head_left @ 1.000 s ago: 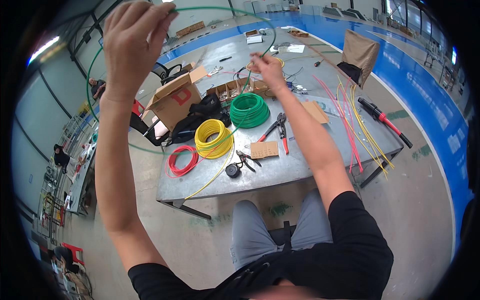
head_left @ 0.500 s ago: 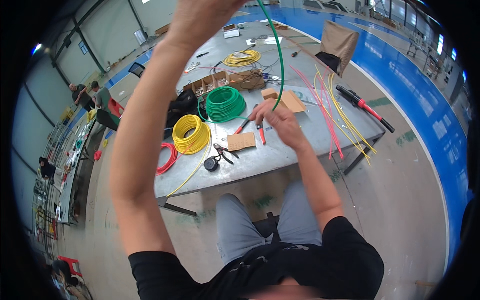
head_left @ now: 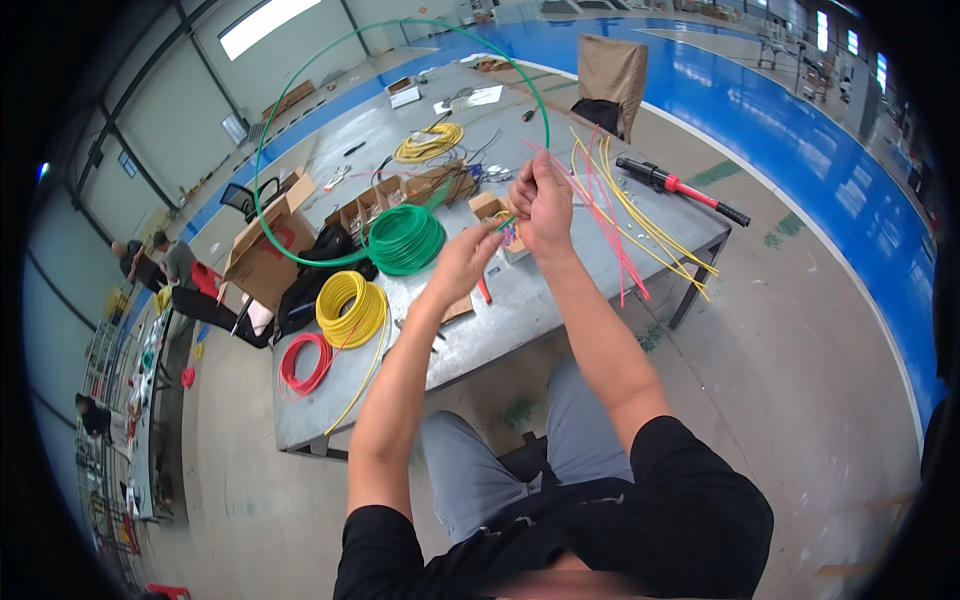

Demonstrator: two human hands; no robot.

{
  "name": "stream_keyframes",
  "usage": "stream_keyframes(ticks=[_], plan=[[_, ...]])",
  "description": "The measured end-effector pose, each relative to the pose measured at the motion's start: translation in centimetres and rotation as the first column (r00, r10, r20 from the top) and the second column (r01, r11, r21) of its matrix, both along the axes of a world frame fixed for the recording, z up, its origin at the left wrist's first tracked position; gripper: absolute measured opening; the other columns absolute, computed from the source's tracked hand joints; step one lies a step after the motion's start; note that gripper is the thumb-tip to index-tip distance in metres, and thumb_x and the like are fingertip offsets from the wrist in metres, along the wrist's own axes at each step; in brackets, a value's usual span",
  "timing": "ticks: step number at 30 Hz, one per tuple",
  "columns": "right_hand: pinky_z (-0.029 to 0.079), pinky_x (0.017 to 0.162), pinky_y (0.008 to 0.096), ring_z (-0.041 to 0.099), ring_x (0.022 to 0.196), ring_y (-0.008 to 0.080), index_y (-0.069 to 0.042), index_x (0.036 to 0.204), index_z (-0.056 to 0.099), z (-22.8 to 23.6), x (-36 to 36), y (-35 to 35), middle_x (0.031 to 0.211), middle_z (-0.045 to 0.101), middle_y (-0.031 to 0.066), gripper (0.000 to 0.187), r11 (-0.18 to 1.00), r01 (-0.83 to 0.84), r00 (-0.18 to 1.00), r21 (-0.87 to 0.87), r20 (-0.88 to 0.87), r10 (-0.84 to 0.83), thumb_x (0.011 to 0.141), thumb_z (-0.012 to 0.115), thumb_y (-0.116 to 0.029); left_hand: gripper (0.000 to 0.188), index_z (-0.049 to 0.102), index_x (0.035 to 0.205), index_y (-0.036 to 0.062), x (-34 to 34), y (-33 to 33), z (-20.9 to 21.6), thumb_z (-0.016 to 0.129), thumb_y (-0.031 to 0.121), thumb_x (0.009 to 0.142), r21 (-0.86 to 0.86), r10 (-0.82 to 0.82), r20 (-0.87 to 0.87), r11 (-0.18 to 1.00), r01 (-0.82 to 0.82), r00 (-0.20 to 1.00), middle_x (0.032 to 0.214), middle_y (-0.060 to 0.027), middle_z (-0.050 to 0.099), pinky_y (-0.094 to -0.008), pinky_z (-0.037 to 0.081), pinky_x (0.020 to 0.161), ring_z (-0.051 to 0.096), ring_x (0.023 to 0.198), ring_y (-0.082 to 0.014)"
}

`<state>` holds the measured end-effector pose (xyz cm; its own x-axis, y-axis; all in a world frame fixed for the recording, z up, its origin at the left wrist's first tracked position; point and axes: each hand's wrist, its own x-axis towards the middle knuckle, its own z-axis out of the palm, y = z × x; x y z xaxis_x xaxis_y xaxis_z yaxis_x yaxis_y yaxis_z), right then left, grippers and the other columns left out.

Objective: The person measures and cuts red and green wires to length using a tape measure and wire cutters. They handle multiple wire segments, align them, and place cut pieces on the table.

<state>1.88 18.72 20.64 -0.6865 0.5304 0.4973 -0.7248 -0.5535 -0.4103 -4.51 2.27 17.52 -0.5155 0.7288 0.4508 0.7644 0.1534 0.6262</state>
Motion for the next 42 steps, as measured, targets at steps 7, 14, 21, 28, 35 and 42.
stream_keyframes(ticks=[7,14,21,28,35,42], plan=[[0.016,0.045,0.0286,0.024,0.047,0.0069,-0.018,0.079,0.047,5.8,-1.6,4.0,0.06,0.027,-0.0074,0.046,0.997,-0.062,0.988,-0.044,0.135,0.068,0.103,0.071,-0.049,0.037,0.064,0.097,-0.0008,-0.7,3.7,0.4,0.058,0.033,0.111,0.127,0.074,-0.057,0.99,-0.066,0.996,0.085,-0.019,0.067,-0.041,0.049,0.069,0.065,0.076,-0.0309],[0.017,0.045,0.0314,0.025,0.046,0.0088,-0.019,0.073,0.043,11.8,-6.7,11.6,0.059,0.027,-0.0076,0.052,0.986,0.083,0.914,-0.142,0.405,-0.019,0.091,0.088,-0.037,0.035,0.063,0.099,-0.0037,0.6,3.2,2.7,0.058,0.029,0.111,0.177,0.013,0.003,0.984,-0.013,1.0,0.077,-0.0195,0.062,-0.0411,0.049,0.067,0.06,0.069,-0.0294],[0.023,0.04,0.0325,0.03,0.042,0.0142,-0.014,0.077,0.047,15.0,-2.2,23.9,0.054,0.032,-0.0034,0.053,0.812,0.465,0.838,-0.352,0.472,-0.275,0.093,0.083,-0.049,0.028,0.062,0.09,-0.0016,5.1,-5.6,-0.5,0.063,0.02,0.107,-0.107,0.046,0.008,0.993,-0.045,0.999,0.075,-0.0195,0.061,-0.0417,0.047,0.063,0.064,0.069,-0.0367],[0.023,0.041,0.0322,0.028,0.043,0.0143,-0.013,0.078,0.043,14.8,2.3,29.7,0.058,0.032,-0.0022,0.052,0.817,0.484,0.836,-0.314,0.443,-0.325,0.1,0.075,-0.049,0.02,0.059,0.09,-0.0001,3.3,-14.4,-2.8,0.066,0.013,0.104,-0.162,0.013,-0.046,0.987,-0.02,0.999,0.074,-0.0197,0.057,-0.044,0.045,0.061,0.058,0.066,-0.0377],[0.019,0.045,0.0311,0.025,0.047,0.0125,-0.017,0.074,0.037,12.2,3.0,30.4,0.056,0.022,-0.0053,0.056,0.917,0.313,0.906,-0.249,0.367,-0.209,0.105,0.063,-0.056,0.024,0.06,0.094,0.0003,1.1,-20.8,-5.3,0.066,0.021,0.104,-0.222,0.091,-0.03,0.97,-0.095,0.995,0.072,-0.0182,0.057,-0.0435,0.046,0.063,0.057,0.065,-0.0324],[0.016,0.046,0.0297,0.02,0.048,0.0103,-0.02,0.075,0.04,7.5,0.0,15.9,0.059,0.021,-0.0072,0.051,0.957,-0.093,0.965,-0.275,0.212,0.154,0.108,0.057,-0.054,0.033,0.062,0.116,0.0007,4.2,-7.1,2.8,0.056,0.033,0.111,-0.112,-0.066,0.425,0.986,0.125,0.903,0.074,-0.0059,0.059,-0.0331,0.048,0.06,0.06,0.071,-0.0129]])
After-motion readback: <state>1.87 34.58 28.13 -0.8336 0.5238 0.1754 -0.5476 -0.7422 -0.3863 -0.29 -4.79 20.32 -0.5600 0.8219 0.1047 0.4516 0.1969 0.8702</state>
